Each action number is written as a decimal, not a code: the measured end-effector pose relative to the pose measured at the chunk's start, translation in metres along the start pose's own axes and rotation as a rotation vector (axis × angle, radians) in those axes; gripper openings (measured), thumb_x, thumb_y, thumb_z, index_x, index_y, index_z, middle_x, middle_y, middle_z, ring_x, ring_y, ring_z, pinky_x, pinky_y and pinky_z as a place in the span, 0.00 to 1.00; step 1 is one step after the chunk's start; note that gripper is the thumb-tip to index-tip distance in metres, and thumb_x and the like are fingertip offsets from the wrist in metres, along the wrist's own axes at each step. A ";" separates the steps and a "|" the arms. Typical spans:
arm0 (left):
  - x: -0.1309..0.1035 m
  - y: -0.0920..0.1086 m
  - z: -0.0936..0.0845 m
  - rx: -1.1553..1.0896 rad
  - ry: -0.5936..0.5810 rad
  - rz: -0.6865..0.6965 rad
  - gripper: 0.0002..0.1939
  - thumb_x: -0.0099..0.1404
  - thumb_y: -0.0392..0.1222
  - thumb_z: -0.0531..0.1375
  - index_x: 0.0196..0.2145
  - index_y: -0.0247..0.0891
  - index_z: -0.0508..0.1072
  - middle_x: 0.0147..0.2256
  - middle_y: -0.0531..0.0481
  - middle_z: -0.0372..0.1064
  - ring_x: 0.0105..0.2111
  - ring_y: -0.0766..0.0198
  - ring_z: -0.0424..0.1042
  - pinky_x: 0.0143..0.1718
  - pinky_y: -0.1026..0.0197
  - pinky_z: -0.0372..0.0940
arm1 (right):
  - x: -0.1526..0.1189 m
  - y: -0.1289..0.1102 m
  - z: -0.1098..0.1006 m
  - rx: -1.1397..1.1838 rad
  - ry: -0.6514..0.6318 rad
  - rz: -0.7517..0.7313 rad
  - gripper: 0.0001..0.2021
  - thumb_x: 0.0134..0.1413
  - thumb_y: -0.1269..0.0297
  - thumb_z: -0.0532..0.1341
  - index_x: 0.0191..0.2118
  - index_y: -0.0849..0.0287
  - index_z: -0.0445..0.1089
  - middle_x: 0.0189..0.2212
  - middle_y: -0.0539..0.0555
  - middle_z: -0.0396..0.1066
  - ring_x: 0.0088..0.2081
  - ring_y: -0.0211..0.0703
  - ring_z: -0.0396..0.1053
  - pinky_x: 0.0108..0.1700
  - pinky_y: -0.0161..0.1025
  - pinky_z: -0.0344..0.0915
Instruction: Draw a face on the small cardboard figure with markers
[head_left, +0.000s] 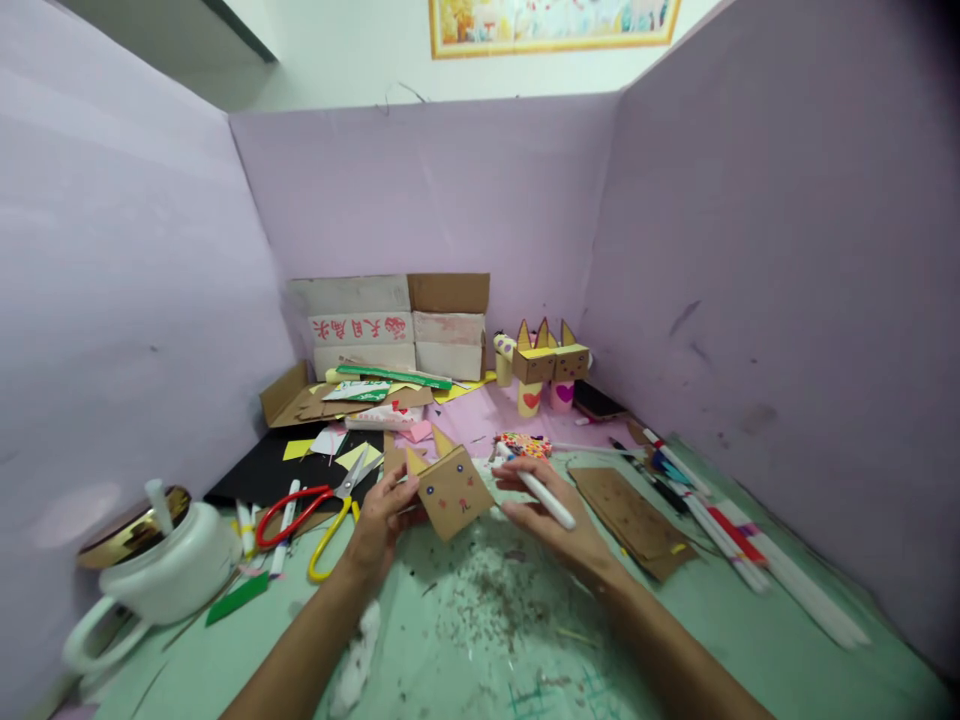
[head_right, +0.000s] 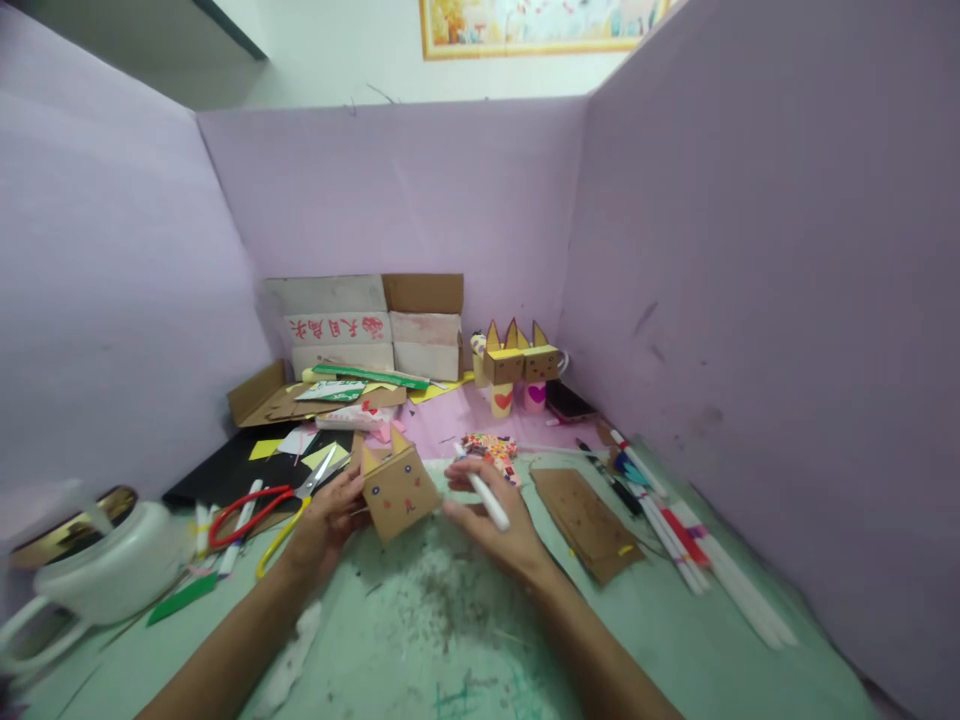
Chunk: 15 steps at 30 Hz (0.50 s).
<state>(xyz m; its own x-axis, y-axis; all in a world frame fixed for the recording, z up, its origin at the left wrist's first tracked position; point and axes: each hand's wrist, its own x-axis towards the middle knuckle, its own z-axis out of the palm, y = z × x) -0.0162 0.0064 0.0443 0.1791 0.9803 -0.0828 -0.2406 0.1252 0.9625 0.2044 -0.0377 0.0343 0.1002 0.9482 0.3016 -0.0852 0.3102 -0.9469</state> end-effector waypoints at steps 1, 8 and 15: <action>0.000 0.000 0.000 -0.007 -0.001 0.005 0.34 0.50 0.53 0.67 0.50 0.32 0.68 0.44 0.41 0.74 0.38 0.55 0.75 0.34 0.59 0.68 | -0.002 0.001 0.003 -0.015 -0.059 -0.008 0.17 0.41 0.63 0.71 0.40 0.56 0.73 0.40 0.55 0.75 0.44 0.51 0.73 0.38 0.41 0.72; 0.001 -0.003 0.006 0.011 -0.070 0.065 0.40 0.43 0.53 0.72 0.52 0.35 0.68 0.49 0.41 0.73 0.51 0.48 0.69 0.45 0.57 0.67 | -0.002 0.007 0.006 -0.026 -0.123 -0.053 0.16 0.48 0.67 0.63 0.45 0.55 0.65 0.45 0.58 0.72 0.52 0.52 0.69 0.50 0.51 0.68; -0.005 0.004 0.003 -0.021 -0.008 0.129 0.42 0.43 0.47 0.72 0.56 0.35 0.66 0.49 0.42 0.73 0.54 0.46 0.67 0.51 0.56 0.65 | -0.002 0.009 0.004 -0.114 -0.059 -0.067 0.16 0.48 0.67 0.59 0.45 0.55 0.64 0.45 0.58 0.72 0.50 0.51 0.71 0.48 0.48 0.68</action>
<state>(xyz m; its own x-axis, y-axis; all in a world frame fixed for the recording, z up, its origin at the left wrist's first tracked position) -0.0149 0.0019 0.0497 0.1531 0.9872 0.0437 -0.2825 0.0014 0.9593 0.1993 -0.0369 0.0257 0.0430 0.9291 0.3673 0.0335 0.3661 -0.9300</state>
